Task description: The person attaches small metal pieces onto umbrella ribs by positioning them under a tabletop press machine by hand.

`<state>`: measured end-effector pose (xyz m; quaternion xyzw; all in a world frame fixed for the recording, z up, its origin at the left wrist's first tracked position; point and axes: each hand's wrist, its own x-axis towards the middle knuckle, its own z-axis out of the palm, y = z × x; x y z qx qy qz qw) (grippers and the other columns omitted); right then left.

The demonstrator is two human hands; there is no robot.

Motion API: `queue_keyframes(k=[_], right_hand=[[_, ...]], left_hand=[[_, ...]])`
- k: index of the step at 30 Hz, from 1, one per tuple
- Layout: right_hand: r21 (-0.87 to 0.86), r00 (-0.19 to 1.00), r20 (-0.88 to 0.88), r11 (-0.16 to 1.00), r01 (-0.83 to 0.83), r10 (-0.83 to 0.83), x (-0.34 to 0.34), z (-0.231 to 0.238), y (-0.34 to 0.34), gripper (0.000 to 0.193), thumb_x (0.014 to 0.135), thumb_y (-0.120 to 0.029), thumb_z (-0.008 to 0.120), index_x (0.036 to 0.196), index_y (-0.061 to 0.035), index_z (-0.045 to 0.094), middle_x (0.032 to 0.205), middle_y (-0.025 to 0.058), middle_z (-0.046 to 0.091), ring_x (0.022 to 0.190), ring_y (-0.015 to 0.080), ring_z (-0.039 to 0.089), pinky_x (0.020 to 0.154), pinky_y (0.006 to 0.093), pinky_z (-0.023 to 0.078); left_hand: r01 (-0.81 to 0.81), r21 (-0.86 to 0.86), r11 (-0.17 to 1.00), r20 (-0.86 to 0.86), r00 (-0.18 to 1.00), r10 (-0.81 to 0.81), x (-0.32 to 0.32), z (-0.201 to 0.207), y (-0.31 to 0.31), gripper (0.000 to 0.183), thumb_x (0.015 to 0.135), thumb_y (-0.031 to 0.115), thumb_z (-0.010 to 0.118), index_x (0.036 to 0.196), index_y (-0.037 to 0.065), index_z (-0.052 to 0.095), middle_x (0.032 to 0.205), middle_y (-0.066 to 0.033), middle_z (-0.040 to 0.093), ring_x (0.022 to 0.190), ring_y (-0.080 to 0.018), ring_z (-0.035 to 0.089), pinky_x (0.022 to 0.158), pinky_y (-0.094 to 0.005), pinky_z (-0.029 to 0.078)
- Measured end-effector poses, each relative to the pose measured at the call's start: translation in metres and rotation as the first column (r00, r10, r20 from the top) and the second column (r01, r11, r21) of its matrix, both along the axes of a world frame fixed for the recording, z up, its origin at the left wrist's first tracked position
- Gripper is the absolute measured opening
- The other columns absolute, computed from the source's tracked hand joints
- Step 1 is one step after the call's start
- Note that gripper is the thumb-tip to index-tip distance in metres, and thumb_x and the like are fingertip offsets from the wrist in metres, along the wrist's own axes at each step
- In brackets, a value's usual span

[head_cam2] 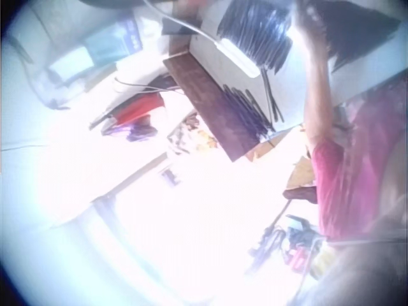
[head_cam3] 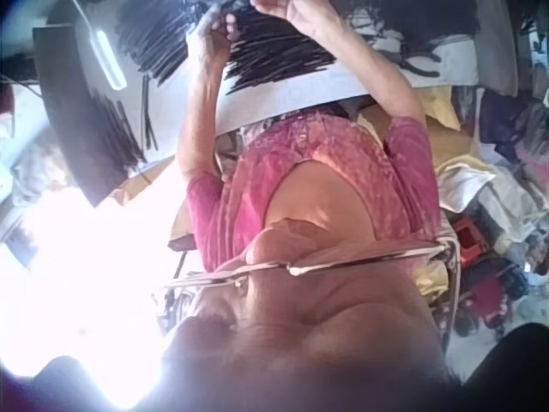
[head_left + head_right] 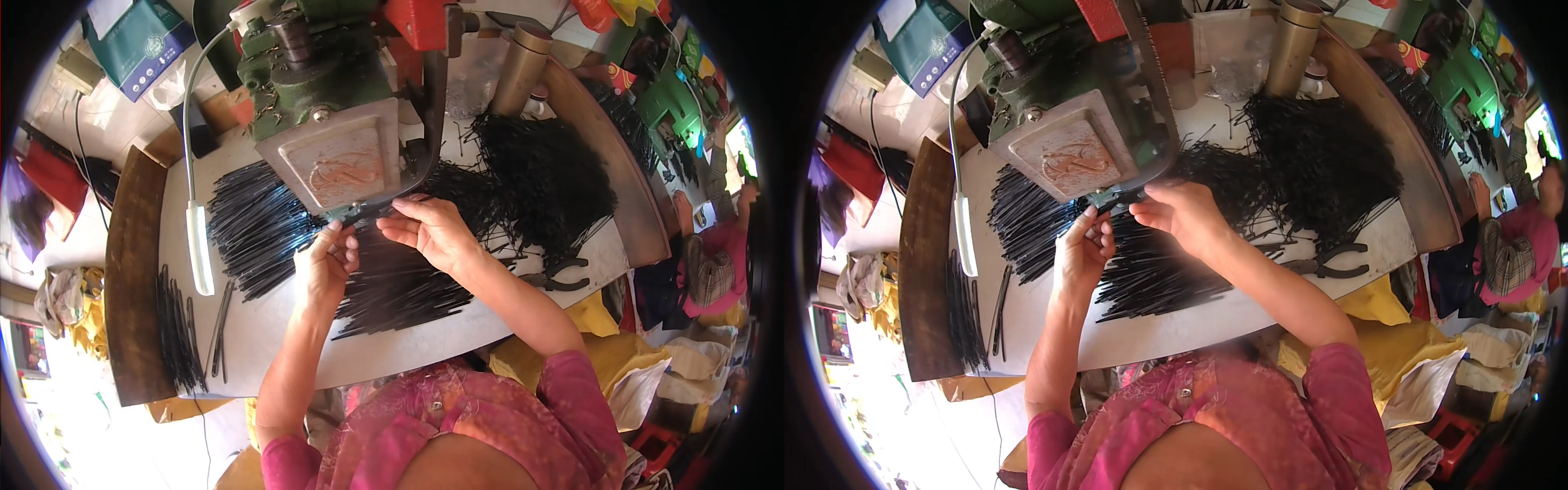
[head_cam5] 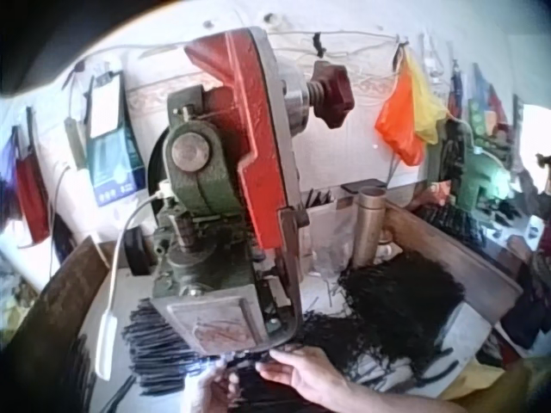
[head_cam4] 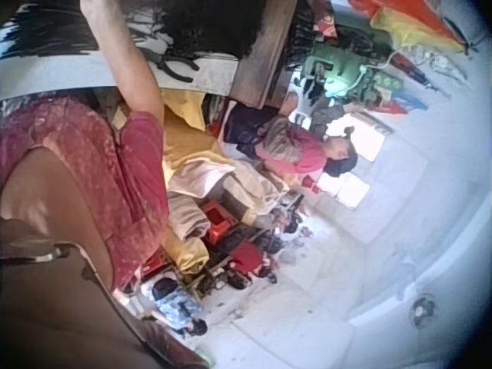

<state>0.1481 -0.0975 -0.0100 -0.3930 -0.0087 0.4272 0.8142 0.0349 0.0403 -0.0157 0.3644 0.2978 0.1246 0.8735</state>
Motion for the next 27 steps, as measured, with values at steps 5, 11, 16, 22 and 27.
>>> queue_keyframes(k=[5,11,16,22,27], right_hand=[[0.032,0.998,0.008,0.998,0.057,-0.058,-0.002,-0.004,-0.001,0.008,0.081,-0.004,0.052,0.082,0.0044,0.052,0.083,0.0205,0.058,0.083,0.0298,0.061,0.075,0.0366,0.052],[0.088,0.986,0.036,0.983,0.159,-0.162,-0.015,-0.003,0.002,0.007,0.082,-0.004,0.052,0.082,0.0023,0.053,0.087,0.019,0.058,0.089,0.0301,0.059,0.082,0.0382,0.049],[0.087,0.98,0.063,0.979,0.182,-0.188,-0.019,-0.004,0.005,0.006,0.082,-0.005,0.052,0.082,0.0016,0.053,0.088,0.0177,0.059,0.09,0.0299,0.058,0.083,0.0388,0.048],[0.079,0.974,0.089,0.976,0.204,-0.21,-0.02,-0.008,0.011,0.006,0.082,-0.004,0.053,0.084,0.0016,0.052,0.09,0.0172,0.058,0.09,0.03,0.058,0.084,0.0393,0.047],[0.08,0.972,0.095,0.975,0.208,-0.215,-0.02,-0.01,0.013,0.007,0.082,-0.004,0.053,0.085,0.0018,0.051,0.09,0.0173,0.057,0.09,0.0304,0.058,0.083,0.0393,0.048]], left_hand=[[-0.028,-0.039,0.999,0.003,1.0,0.028,0.006,-0.002,0.004,0.027,0.081,0.023,0.057,0.087,-0.003,0.054,0.067,-0.0062,0.055,0.055,-0.0129,0.049,0.046,-0.0224,0.036],[-0.043,-0.096,0.994,0.048,0.998,0.048,0.008,-0.009,0.004,0.025,0.082,0.022,0.056,0.088,-0.002,0.055,0.068,-0.0058,0.056,0.058,-0.0132,0.051,0.048,-0.0226,0.038],[-0.036,-0.11,0.993,0.073,0.996,0.044,0.007,-0.011,0.001,0.025,0.082,0.023,0.056,0.088,-0.002,0.055,0.069,-0.0055,0.057,0.059,-0.013,0.052,0.049,-0.0227,0.039],[-0.05,-0.112,0.992,0.078,0.995,0.059,0.004,-0.012,0.0,0.024,0.082,0.021,0.055,0.089,-0.002,0.055,0.069,-0.0056,0.057,0.059,-0.0126,0.052,0.051,-0.0229,0.04],[-0.055,-0.118,0.991,0.102,0.992,0.068,0.002,-0.012,-0.001,0.024,0.082,0.02,0.055,0.089,-0.003,0.055,0.07,-0.0058,0.057,0.06,-0.0124,0.052,0.052,-0.023,0.041]])
